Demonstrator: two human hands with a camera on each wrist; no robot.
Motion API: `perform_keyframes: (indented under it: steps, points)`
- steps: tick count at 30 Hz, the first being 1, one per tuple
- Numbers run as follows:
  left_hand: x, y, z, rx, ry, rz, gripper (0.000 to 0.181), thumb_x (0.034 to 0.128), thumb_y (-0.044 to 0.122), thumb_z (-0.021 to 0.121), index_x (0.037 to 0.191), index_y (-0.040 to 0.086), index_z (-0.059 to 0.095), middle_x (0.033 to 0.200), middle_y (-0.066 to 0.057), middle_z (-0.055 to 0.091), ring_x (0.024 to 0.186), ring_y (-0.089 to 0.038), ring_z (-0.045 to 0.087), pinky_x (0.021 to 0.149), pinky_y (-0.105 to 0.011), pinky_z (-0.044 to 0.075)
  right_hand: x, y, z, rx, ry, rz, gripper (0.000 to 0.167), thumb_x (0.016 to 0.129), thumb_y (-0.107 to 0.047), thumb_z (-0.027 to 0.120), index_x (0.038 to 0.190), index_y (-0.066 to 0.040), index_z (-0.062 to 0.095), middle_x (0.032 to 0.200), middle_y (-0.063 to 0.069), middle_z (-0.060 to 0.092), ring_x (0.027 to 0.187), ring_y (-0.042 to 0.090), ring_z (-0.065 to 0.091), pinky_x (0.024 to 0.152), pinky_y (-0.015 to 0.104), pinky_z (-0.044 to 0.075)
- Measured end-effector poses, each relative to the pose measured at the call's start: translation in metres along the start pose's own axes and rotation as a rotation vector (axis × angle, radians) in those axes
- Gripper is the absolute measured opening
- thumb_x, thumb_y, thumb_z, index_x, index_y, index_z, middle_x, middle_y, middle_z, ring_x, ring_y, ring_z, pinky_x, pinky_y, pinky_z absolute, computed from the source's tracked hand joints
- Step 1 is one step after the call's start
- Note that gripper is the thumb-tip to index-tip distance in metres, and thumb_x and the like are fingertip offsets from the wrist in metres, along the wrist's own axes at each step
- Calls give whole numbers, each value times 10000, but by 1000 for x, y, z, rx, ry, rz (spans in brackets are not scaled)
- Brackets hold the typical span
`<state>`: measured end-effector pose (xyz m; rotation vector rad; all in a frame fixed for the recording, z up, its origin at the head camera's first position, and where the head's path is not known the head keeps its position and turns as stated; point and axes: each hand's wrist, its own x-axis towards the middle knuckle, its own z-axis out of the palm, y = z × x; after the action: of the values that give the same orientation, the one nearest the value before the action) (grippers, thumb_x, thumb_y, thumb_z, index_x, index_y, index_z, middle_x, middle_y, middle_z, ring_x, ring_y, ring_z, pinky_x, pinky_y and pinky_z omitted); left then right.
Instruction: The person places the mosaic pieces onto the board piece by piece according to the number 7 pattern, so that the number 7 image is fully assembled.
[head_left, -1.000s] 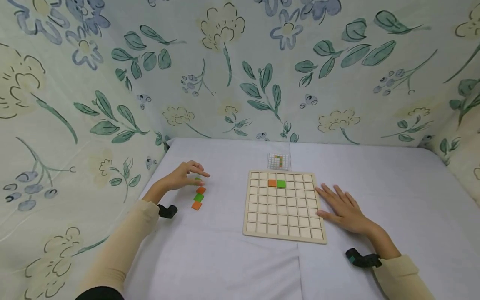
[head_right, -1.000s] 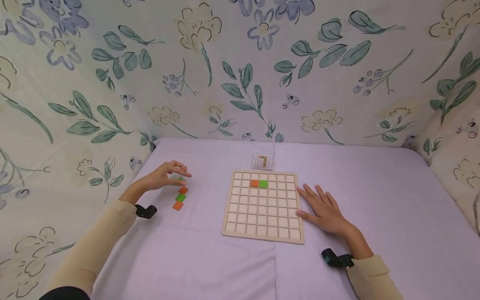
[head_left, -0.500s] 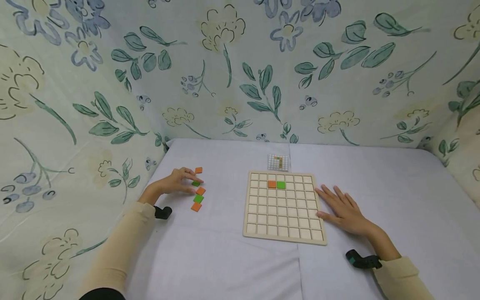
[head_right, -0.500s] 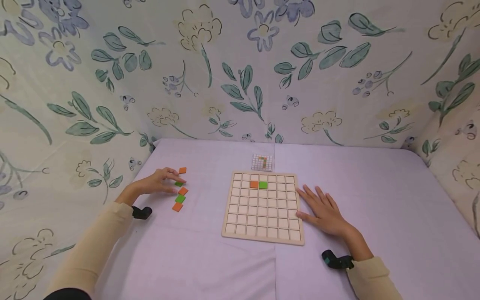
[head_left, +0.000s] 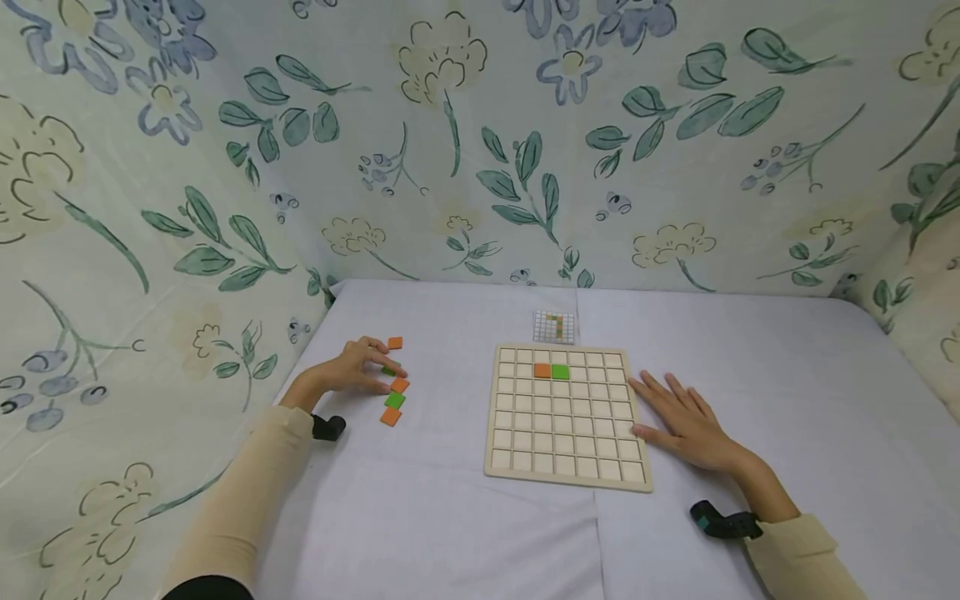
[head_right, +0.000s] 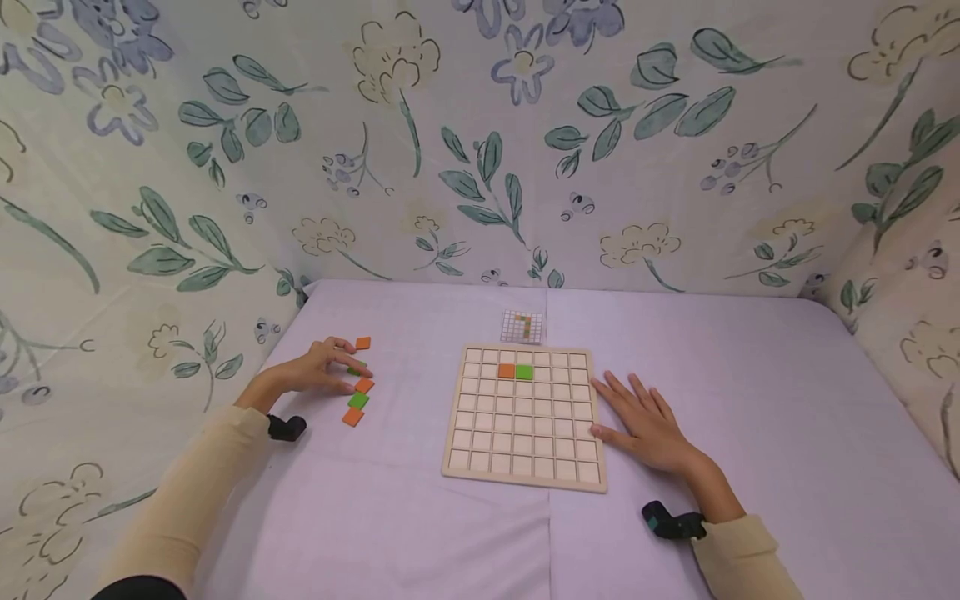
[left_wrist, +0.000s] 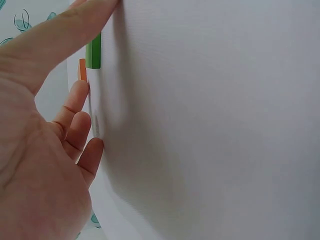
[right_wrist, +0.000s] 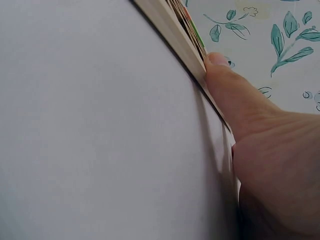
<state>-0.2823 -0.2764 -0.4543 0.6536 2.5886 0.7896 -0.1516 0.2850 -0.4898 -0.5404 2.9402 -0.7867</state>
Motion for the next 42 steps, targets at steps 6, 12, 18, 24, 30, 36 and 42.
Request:
perform_keyframes:
  steps: [6, 12, 18, 24, 30, 36, 42]
  points:
    - [-2, 3, 2, -22, 19, -7, 267, 833, 182, 828, 1097, 169, 795, 1312, -194, 450, 1194, -385, 280, 918, -537, 277, 0, 0, 1, -6, -1, -2, 771, 976, -429, 614, 1582, -109, 261, 1621, 234, 156, 1473, 478, -13, 1111, 643, -70]
    - [-2, 1, 4, -9, 58, 37, 262, 824, 172, 833, 1080, 131, 796, 1207, -145, 485, 1122, -348, 313, 883, -482, 255, 0, 1, 2, -13, 1, 3, 774, 975, -443, 611, 1583, -116, 262, 1623, 229, 154, 1475, 474, -15, 1114, 637, -74]
    - [0, -3, 10, 17, 101, 91, 271, 812, 176, 842, 1069, 106, 795, 1124, -121, 514, 1057, -316, 353, 841, -443, 259, 0, 4, 3, -19, 4, 3, 774, 975, -444, 611, 1584, -119, 261, 1625, 225, 155, 1476, 472, -14, 1116, 633, -76]
    - [-3, -1, 15, 62, 155, 98, 273, 793, 186, 854, 1047, 104, 795, 1101, -110, 536, 1038, -313, 381, 844, -447, 285, 0, 3, 4, -16, 1, 5, 781, 973, -448, 611, 1587, -122, 253, 1623, 230, 151, 1474, 476, -17, 1114, 636, -79]
    - [-4, 3, 17, 64, 182, 95, 252, 809, 190, 843, 1051, 143, 795, 1059, -65, 563, 984, -281, 389, 789, -413, 289, 0, 3, 4, -18, 0, 6, 783, 973, -450, 610, 1587, -120, 252, 1624, 229, 149, 1475, 474, -20, 1115, 633, -84]
    - [-3, 3, 17, -61, 151, 105, 289, 853, 150, 803, 1130, 83, 758, 1006, -87, 564, 951, -274, 394, 784, -387, 288, 0, 3, 4, -10, -5, 4, 778, 975, -445, 611, 1588, -126, 253, 1627, 223, 148, 1476, 472, -18, 1114, 636, -76]
    - [4, 16, 13, -138, 149, 133, 317, 882, 157, 774, 1185, 74, 731, 850, -132, 404, 844, -251, 364, 722, -345, 293, 2, 3, 3, -21, -4, 4, 788, 975, -455, 606, 1592, -131, 239, 1626, 225, 145, 1474, 475, -21, 1111, 643, -77]
